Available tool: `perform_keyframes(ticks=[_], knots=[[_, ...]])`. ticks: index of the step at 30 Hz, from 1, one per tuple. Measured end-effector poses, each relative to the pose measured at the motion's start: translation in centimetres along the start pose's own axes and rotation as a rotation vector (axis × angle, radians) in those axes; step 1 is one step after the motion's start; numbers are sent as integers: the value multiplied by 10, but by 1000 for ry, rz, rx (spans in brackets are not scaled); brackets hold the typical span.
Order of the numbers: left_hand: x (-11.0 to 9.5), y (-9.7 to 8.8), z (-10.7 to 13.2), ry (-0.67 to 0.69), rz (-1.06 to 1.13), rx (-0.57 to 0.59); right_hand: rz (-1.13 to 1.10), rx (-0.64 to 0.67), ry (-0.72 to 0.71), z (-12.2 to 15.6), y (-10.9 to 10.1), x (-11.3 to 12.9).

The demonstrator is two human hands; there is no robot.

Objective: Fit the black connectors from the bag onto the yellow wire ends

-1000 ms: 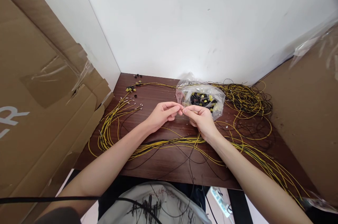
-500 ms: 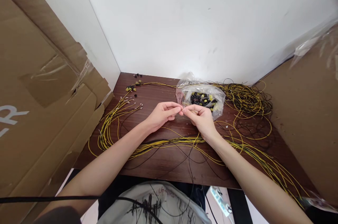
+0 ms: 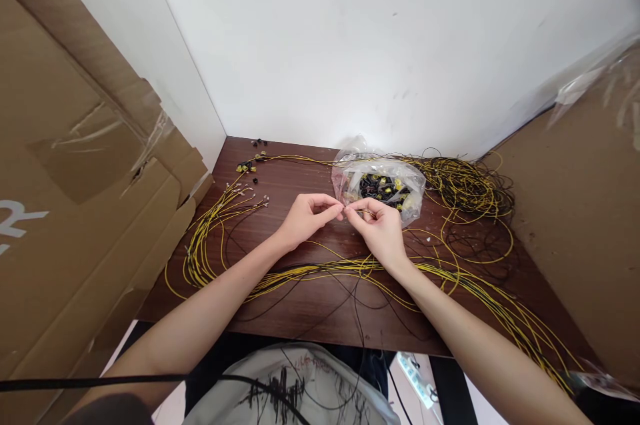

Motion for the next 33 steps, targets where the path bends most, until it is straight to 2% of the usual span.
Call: perform_keyframes(ticks=[15, 21, 28, 33], knots=[[-2, -1, 2, 128, -280, -146, -5, 40, -27, 1, 3, 0], [-4, -1, 4, 225, -389, -199, -3, 66, -70, 1, 3, 3], [-4, 0, 4, 223, -412, -171, 163, 94, -217, 2, 3, 9], [0, -1, 3, 173, -351, -133, 214, 51, -228, 2, 2, 10]])
Point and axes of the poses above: each hand's wrist, its own z-axis away from the middle knuckle, its own y-axis out of the palm, x = y × z, the point moved 3 cm from there along -z, towards the middle knuckle, and after that the axes turned 8 degrees about -y, right-handed, at the moved point
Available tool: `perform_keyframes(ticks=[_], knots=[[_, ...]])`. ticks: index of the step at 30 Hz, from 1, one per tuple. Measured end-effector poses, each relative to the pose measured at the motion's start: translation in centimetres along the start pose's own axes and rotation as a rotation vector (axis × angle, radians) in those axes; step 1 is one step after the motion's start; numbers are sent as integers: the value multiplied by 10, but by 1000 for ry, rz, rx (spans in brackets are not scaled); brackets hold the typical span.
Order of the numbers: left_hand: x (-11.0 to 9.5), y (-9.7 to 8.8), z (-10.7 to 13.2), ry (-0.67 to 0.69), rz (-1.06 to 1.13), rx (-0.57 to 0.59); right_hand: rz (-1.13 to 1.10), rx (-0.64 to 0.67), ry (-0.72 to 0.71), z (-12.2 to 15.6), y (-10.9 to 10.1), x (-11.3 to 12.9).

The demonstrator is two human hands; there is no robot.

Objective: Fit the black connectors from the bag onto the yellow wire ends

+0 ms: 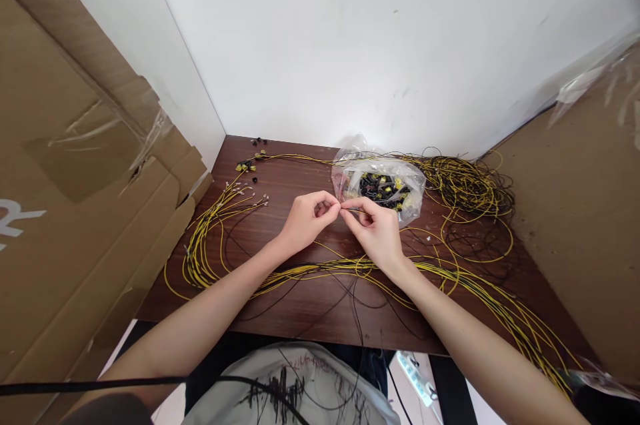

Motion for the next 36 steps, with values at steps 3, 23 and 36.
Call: perform_keyframes(ticks=[3, 23, 36], knots=[[1, 1, 0, -21, 39, 8, 2, -21, 2, 0, -1, -1], [3, 7, -2, -371, 682, 271, 27, -3, -175, 1, -4, 5], [-3, 4, 0, -148, 389, 81, 108, -18, -255, -4, -7, 7]])
Point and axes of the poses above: each hand's wrist, its own z-axis away from the middle knuckle, its own y-axis out of the palm, x = y × z, the point moved 3 cm from there along -z, towards the middle knuckle, and after that the axes turned 8 degrees about -y, right-handed, at the moved point
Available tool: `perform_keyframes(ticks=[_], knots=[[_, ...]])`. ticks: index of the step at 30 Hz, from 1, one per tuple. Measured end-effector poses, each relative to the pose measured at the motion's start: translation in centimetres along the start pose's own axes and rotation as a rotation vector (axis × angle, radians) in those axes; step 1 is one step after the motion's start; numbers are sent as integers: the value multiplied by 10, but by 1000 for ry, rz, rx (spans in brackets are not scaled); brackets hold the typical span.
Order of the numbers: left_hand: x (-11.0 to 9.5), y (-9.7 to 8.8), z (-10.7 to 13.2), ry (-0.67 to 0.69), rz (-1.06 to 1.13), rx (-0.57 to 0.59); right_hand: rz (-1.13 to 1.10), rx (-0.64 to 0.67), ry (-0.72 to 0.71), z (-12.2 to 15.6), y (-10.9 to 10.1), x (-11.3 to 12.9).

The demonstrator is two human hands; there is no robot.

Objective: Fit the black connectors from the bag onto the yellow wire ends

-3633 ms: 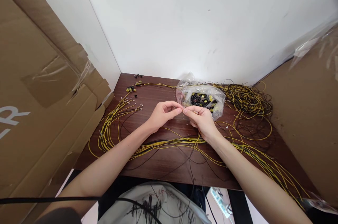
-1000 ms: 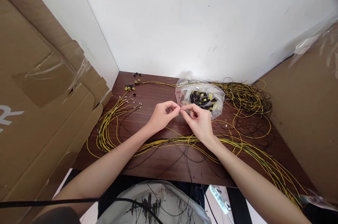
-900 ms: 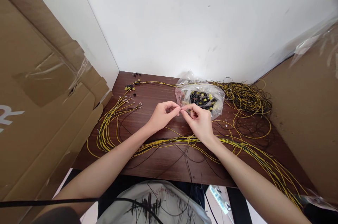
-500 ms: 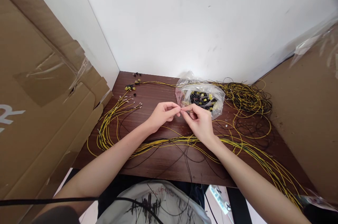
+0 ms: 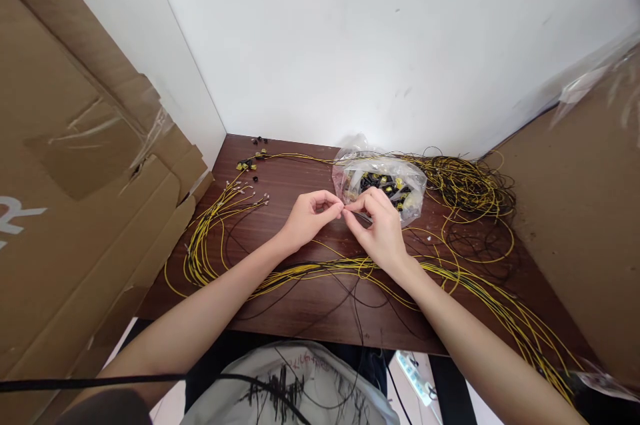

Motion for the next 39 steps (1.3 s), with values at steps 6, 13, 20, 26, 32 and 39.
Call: perform_keyframes(ticks=[6, 13, 20, 26, 32, 39], knots=[[-1, -2, 2, 148, -283, -82, -148, 16, 178, 1, 1, -7], [-1, -4, 2, 190, -363, -139, -765, 37, 614, 2, 9, -18], [-5, -3, 4, 272, -455, -129, -807, 76, 703, 5, 13, -20], [-5, -3, 4, 273, -509, -129, -393, 40, 322, 1, 6, -17], [-3, -2, 4, 280, -512, -132, -328, 62, 277, 0, 3, -17], [-3, -2, 4, 290, -513, -131, -303, 114, 292, 3, 7, -20]])
Point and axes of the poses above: each hand's wrist, its own z-axis away from the middle knuckle, its own y-axis out of the palm, x = y × z, the point moved 3 cm from there along -z, towards the middle knuckle, and after that the axes turned 8 degrees about -y, right-handed, at the moved point
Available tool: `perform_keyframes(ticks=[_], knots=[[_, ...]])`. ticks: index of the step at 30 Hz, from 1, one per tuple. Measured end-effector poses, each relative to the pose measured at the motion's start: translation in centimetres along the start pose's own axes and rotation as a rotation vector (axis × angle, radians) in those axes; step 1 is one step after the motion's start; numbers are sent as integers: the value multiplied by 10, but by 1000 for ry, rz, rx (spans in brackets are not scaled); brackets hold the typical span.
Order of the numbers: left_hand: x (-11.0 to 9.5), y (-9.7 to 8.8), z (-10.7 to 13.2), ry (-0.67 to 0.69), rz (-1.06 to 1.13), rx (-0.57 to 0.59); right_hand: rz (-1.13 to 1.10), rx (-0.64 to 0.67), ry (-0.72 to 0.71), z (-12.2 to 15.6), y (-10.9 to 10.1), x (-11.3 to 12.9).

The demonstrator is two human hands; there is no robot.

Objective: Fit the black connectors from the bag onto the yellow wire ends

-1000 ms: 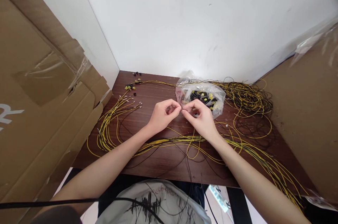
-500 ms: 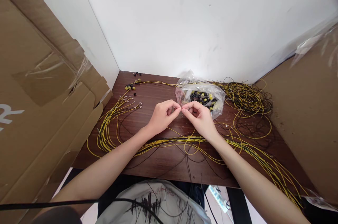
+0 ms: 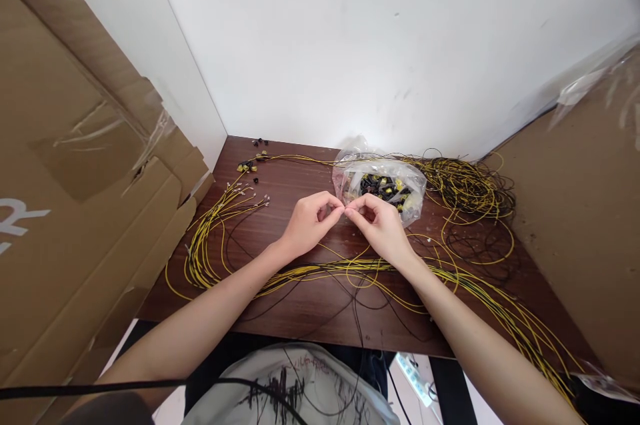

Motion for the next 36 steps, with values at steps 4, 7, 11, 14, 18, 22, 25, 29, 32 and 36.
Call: perform_keyframes(ticks=[4, 7, 11, 14, 18, 22, 25, 29, 32, 36], knots=[[-1, 0, 0, -13, 23, -8, 53, 20, -22, -1, -1, 2], [2, 0, -1, -71, 102, -9, 24, -17, 3, -5, -11, -5], [10, 0, -4, -163, 262, -15, -179, -235, 150, -12, -40, -30], [15, -1, -6, -227, 359, -36, -278, -382, 238, -14, -61, -46], [20, -1, -7, -300, 426, -33, -310, -402, 312, -12, -70, -54], [22, 0, -7, -341, 454, -26, -316, -293, 341, -11, -63, -53], [22, -1, -8, -356, 466, -27, -165, -198, 310, -10, -58, -49], [22, -1, -8, -369, 471, -24, 50, -87, 275, -8, -55, -46], [22, -1, -8, -377, 466, -24, 146, -23, 221, -9, -54, -46], [22, -1, -8, -383, 462, -22, 253, 17, 161, -9, -53, -46]])
Point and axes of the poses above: each hand's wrist, its own z-axis away from the middle knuckle, its own y-axis out of the palm, x = y × z, the point moved 3 cm from there along -z, towards the middle knuckle, and after that the axes turned 8 degrees about -y, right-handed, at the moved point
